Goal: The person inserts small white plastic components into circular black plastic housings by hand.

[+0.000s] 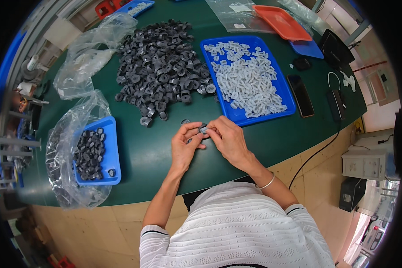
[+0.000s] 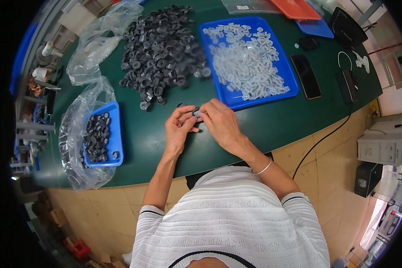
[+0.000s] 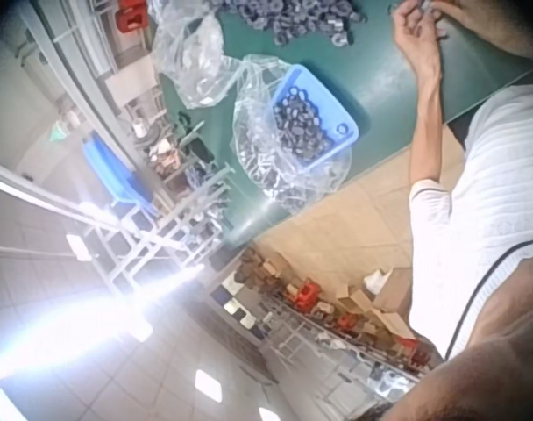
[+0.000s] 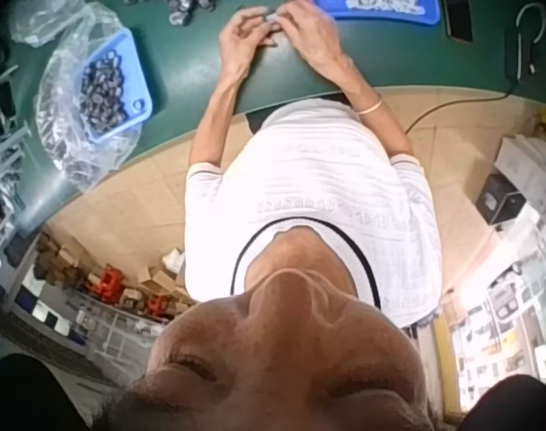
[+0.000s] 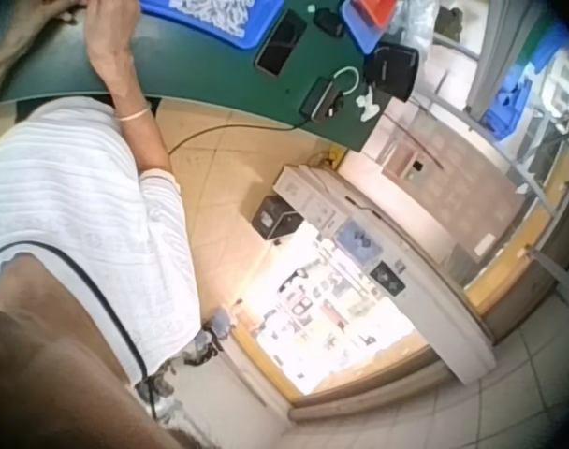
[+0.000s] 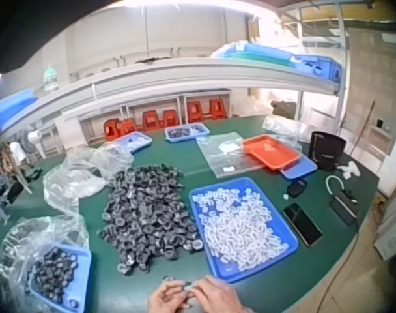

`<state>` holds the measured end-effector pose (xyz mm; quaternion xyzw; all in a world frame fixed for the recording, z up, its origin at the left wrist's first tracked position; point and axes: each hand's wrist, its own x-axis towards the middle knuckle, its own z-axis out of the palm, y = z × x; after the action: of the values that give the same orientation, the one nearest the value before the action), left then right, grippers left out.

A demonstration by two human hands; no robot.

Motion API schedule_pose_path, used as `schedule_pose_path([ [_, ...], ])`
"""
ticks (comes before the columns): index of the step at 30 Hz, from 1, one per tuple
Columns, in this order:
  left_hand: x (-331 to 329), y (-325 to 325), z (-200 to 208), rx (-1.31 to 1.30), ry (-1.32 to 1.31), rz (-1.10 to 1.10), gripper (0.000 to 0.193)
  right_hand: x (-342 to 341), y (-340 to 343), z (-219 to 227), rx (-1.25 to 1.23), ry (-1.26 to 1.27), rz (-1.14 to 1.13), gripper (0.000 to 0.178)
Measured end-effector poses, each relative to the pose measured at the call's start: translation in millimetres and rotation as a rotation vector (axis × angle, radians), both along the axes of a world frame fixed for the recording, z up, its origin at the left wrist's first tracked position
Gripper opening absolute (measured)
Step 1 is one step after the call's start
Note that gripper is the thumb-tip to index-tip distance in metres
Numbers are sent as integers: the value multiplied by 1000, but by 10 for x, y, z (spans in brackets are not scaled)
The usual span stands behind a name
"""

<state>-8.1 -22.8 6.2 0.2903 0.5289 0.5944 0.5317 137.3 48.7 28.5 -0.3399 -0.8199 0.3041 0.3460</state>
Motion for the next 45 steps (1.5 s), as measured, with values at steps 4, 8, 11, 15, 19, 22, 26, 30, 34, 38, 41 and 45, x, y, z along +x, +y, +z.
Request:
schedule_pose_path([
  [4, -3, 18, 17, -11, -4, 8, 31, -15, 10, -10, -94, 80, -13, 6],
  [8, 27, 3, 37, 4, 72, 7, 30, -9, 53, 23, -127, 50, 2, 6],
  [11, 38, -1, 39, 13, 104, 3, 29, 2, 106, -2, -204, 42, 12, 7],
  [15, 38, -2, 47, 14, 103, -4, 29, 14, 157, 126, -383, 33, 16, 8],
  [19, 21, 0, 33, 6, 55, -16, 29, 44, 228, 175, -521, -30, 80, 9],
  [22, 23, 4, 45, 1, 35, -28, 30, 44, 255, 215, -563, -37, 103, 8],
  [26, 23, -14, 59, 3, 39, -27, 30, 28, 225, 209, -566, -9, 104, 7],
  [30, 34, -16, 58, 7, 12, -25, 31, 12, 184, 232, -562, 5, 94, 9],
  [34, 23, -22, 64, -5, -14, -25, 31, -4, 161, 153, -587, 50, 53, 8],
  [38, 2, -34, 49, -19, -55, -30, 32, 2, 140, 155, -553, 35, 25, 7],
  [41, -1, -42, 45, -24, -72, -30, 32, 0, 113, 187, -567, 92, 24, 7],
  [45, -3, -43, 61, -23, -69, -32, 33, 7, 105, 194, -553, 86, 27, 7],
])
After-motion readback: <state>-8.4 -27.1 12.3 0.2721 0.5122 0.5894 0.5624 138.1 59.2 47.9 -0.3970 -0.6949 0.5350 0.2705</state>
